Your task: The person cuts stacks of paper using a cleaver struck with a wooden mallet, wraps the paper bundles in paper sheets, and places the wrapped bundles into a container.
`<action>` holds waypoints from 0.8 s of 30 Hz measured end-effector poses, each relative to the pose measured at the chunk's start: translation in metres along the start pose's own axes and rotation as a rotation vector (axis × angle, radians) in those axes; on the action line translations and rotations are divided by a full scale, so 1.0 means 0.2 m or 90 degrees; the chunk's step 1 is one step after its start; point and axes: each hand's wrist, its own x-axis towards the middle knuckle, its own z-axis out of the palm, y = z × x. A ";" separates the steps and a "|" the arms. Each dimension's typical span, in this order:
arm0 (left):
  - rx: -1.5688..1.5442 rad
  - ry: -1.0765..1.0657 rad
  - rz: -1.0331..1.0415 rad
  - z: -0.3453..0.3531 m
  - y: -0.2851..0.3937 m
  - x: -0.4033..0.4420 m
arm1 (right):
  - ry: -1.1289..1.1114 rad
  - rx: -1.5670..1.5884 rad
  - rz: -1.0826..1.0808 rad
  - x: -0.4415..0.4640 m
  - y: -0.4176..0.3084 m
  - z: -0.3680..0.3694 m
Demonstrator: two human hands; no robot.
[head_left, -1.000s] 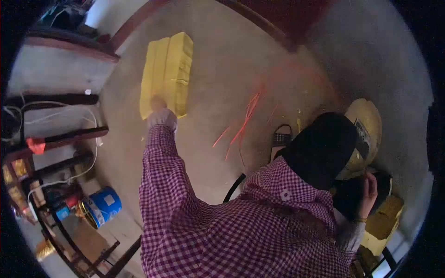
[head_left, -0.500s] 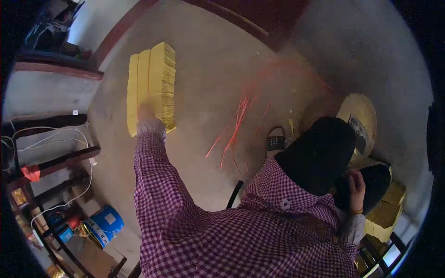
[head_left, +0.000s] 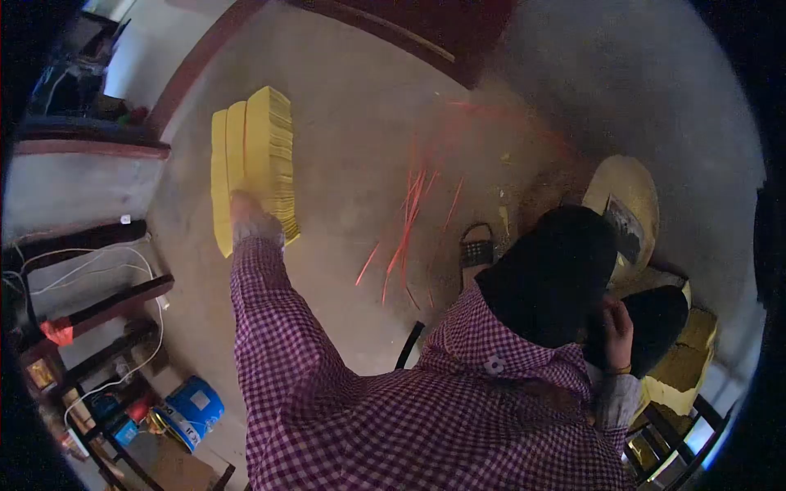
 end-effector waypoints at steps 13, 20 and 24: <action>-0.106 -0.045 0.162 0.37 -0.49 -0.11 | 0.022 0.123 -0.097 -0.04 -0.02 -0.01; -0.820 -0.175 -0.043 -0.44 0.10 0.07 | 0.122 0.289 -0.245 -0.07 -0.57 -0.12; -1.069 -0.526 -0.206 -0.84 0.53 -0.30 | -0.160 0.477 -0.300 -0.09 -0.94 0.13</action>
